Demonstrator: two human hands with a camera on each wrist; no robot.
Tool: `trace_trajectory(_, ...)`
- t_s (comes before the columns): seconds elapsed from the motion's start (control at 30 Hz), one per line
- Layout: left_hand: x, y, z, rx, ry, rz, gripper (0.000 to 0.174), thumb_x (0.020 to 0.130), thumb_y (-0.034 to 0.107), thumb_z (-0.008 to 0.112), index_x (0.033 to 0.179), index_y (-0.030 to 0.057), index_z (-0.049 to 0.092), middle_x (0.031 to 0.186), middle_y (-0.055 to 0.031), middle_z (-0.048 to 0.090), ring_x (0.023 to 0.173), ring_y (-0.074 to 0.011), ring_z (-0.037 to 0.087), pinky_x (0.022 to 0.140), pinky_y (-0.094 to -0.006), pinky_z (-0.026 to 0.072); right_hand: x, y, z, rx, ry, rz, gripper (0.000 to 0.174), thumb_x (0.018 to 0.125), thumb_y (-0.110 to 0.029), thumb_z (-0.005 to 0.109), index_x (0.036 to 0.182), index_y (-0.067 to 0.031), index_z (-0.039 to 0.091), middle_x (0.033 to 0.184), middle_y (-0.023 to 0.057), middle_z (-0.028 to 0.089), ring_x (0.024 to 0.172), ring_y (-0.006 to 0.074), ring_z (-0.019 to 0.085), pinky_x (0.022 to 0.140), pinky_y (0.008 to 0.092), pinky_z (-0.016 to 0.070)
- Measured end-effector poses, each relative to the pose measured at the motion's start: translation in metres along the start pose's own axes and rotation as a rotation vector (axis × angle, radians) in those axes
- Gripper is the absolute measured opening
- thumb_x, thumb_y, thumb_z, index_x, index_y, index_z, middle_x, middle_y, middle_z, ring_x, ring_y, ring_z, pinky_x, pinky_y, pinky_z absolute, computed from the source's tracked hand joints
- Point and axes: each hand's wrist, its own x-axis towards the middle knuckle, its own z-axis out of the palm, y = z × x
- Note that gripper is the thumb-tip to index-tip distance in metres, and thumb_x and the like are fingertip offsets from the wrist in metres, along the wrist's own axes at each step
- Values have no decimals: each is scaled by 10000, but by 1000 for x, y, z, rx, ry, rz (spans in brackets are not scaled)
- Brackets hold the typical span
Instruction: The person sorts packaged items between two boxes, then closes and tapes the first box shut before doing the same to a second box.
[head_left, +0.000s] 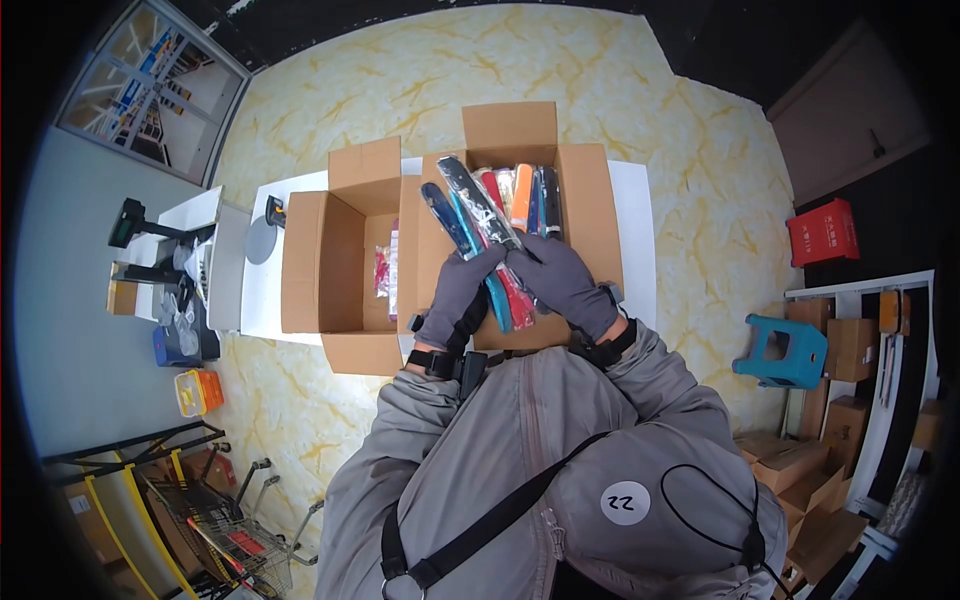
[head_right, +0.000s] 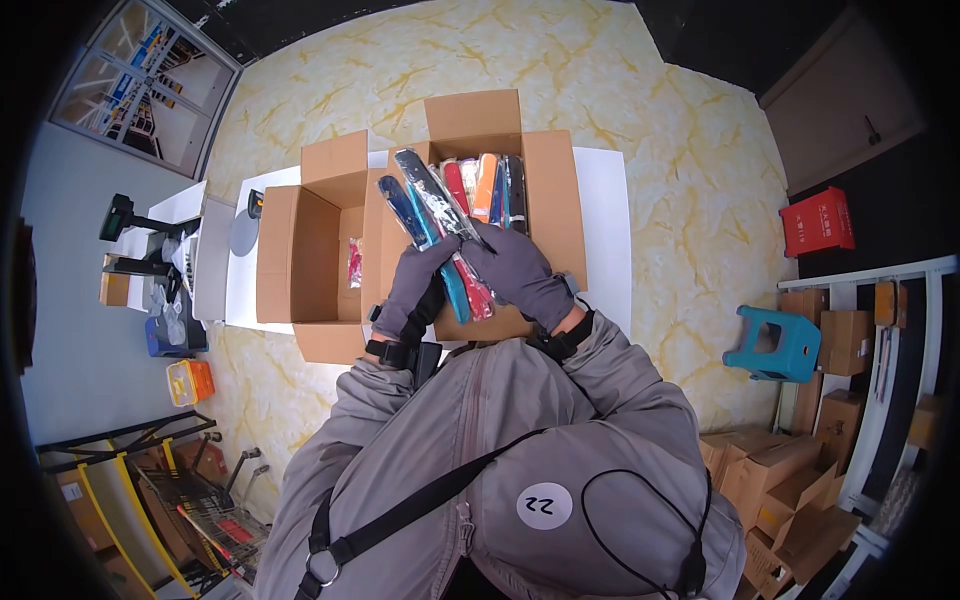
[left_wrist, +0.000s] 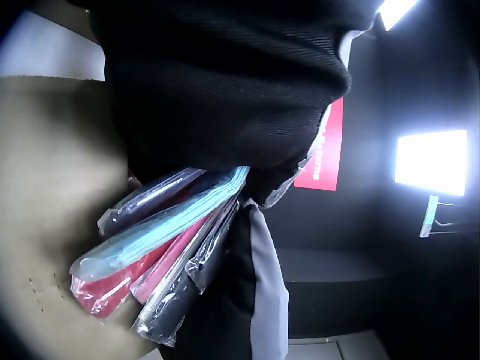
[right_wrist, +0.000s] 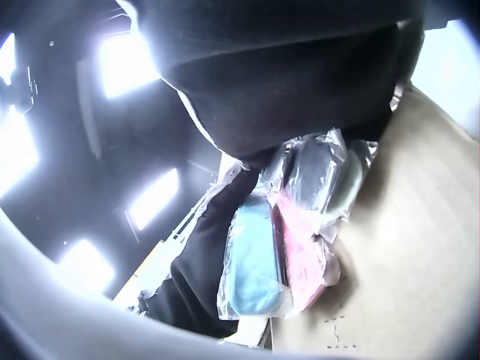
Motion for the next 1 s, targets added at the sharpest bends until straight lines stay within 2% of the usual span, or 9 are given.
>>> trace_trajectory(0.1, 0, -1, 1, 5, 2, 36, 302, 1014, 71, 767, 1287, -31, 689, 1178, -120, 764, 1024, -216, 757, 947, -356, 611, 0, 3, -2, 22, -11, -17, 407, 1056, -316, 692, 1329, -14, 711, 1020, 273, 745, 917, 440, 721, 812, 467, 574)
trace_trajectory(0.23, 1, -3, 3, 2, 15, 58, 335, 1001, 51, 778, 1311, -33, 682, 1189, -111, 762, 1021, -206, 751, 945, -346, 609, -1, 1, -5, 8, -5, -66, 415, 1051, -305, 700, 1340, -7, 707, 1023, 262, 753, 910, 404, 738, 825, 436, 582)
trace_trajectory(0.33, -1, -2, 4, 11, 22, 64, 340, 999, 51, 781, 1313, -32, 682, 1188, -111, 762, 1027, -207, 752, 948, -347, 610, -5, -12, 0, 176, 35, 7, 444, 1019, -315, 741, 1338, -8, 711, 1050, 208, 781, 920, 320, 768, 844, 402, 588)
trace_trajectory(0.37, -1, -2, 5, 20, 10, 74, 344, 998, 54, 783, 1316, -32, 681, 1187, -111, 763, 1027, -206, 752, 947, -348, 611, -8, -16, 1, 178, 37, 11, 444, 1019, -315, 741, 1338, -8, 711, 1050, 208, 781, 920, 320, 768, 844, 402, 588)
trace_trajectory(0.47, -2, -1, 8, 42, -18, 102, 353, 997, 60, 788, 1321, -31, 680, 1183, -111, 764, 1027, -205, 752, 946, -349, 613, -13, -32, 4, 252, 182, -2, 482, 975, -332, 792, 1332, -17, 722, 1092, 152, 796, 957, 238, 779, 869, 383, 593)
trace_trajectory(0.6, 0, -4, 8, 57, 5, 118, 358, 999, 83, 794, 1320, -31, 684, 1178, -109, 766, 1022, -206, 753, 941, -350, 614, -14, -25, 7, 240, 197, -20, 489, 941, -327, 818, 1319, -27, 732, 1096, 125, 796, 948, 200, 767, 865, 373, 592)
trace_trajectory(0.73, 7, -6, -3, 77, 41, 86, 359, 1003, 105, 796, 1317, -30, 688, 1176, -110, 768, 1014, -211, 756, 936, -352, 616, -9, -12, 7, 170, 114, 98, 459, 935, -297, 807, 1290, -15, 735, 1066, 124, 792, 915, 186, 748, 858, 355, 588)
trace_trajectory(0.9, 4, -5, -4, -8, 54, 64, 356, 993, 95, 796, 1311, -27, 694, 1177, -116, 771, 1010, -222, 760, 925, -357, 622, -5, -4, -1, 224, 81, 111, 433, 936, -296, 791, 1248, 0, 734, 1030, 108, 783, 887, 175, 729, 851, 348, 584)
trace_trajectory(1.0, 4, -5, -5, -28, 36, 47, 355, 982, 75, 796, 1307, -26, 695, 1173, -122, 773, 1008, -228, 762, 920, -358, 625, -4, -6, -8, 213, 0, 183, 455, 960, -321, 768, 1282, -2, 726, 1065, 147, 786, 970, 230, 765, 876, 361, 586)
